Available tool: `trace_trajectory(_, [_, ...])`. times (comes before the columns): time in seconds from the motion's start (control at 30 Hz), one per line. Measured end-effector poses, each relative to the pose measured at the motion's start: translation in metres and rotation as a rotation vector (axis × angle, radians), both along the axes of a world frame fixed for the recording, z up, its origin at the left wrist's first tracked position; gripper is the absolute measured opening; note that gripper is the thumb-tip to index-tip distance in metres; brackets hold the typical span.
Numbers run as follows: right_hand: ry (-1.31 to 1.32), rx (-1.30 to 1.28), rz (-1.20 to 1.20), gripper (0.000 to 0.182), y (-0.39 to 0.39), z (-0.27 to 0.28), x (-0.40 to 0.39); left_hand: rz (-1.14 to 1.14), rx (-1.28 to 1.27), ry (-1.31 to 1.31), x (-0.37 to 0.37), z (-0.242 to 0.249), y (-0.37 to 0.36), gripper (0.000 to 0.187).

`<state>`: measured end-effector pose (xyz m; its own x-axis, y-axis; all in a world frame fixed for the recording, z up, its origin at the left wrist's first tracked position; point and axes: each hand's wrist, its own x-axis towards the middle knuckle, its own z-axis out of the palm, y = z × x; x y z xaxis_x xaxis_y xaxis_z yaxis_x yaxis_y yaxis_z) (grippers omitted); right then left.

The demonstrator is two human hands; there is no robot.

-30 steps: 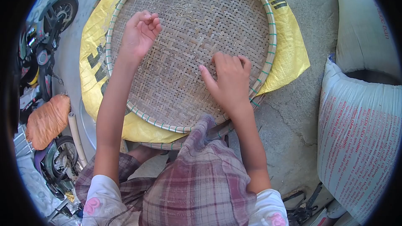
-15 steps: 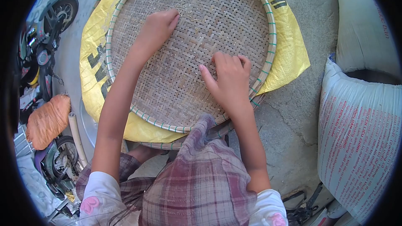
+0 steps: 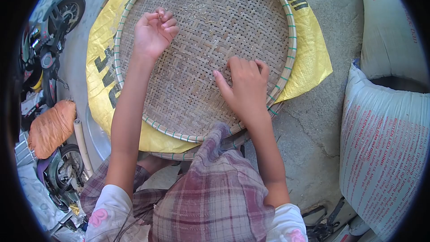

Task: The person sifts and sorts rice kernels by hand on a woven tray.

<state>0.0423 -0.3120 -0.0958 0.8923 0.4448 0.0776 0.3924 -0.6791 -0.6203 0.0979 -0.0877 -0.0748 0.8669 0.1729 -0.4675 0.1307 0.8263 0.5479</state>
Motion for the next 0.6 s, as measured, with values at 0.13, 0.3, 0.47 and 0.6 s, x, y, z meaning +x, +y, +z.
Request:
trace_trajectory(0.13, [0.0,-0.002,-0.002,0.027,0.0,0.0,-0.001,-0.055,0.019,-0.038,0.001,-0.023,0.025,0.013])
trace_trajectory(0.3, [-0.003,0.016,-0.01,0.027,0.0,0.0,0.0,-0.257,0.883,0.041,0.003,-0.02,0.016,0.015])
trace_trajectory(0.47, [0.005,0.011,-0.005,0.027,0.0,0.0,0.0,-0.55,1.989,-0.309,-0.002,-0.02,0.012,0.02])
trace_trajectory(0.6, [-0.008,0.021,-0.01,0.027,0.0,-0.001,0.0,-0.488,2.123,-0.485,0.003,-0.032,0.012,0.019])
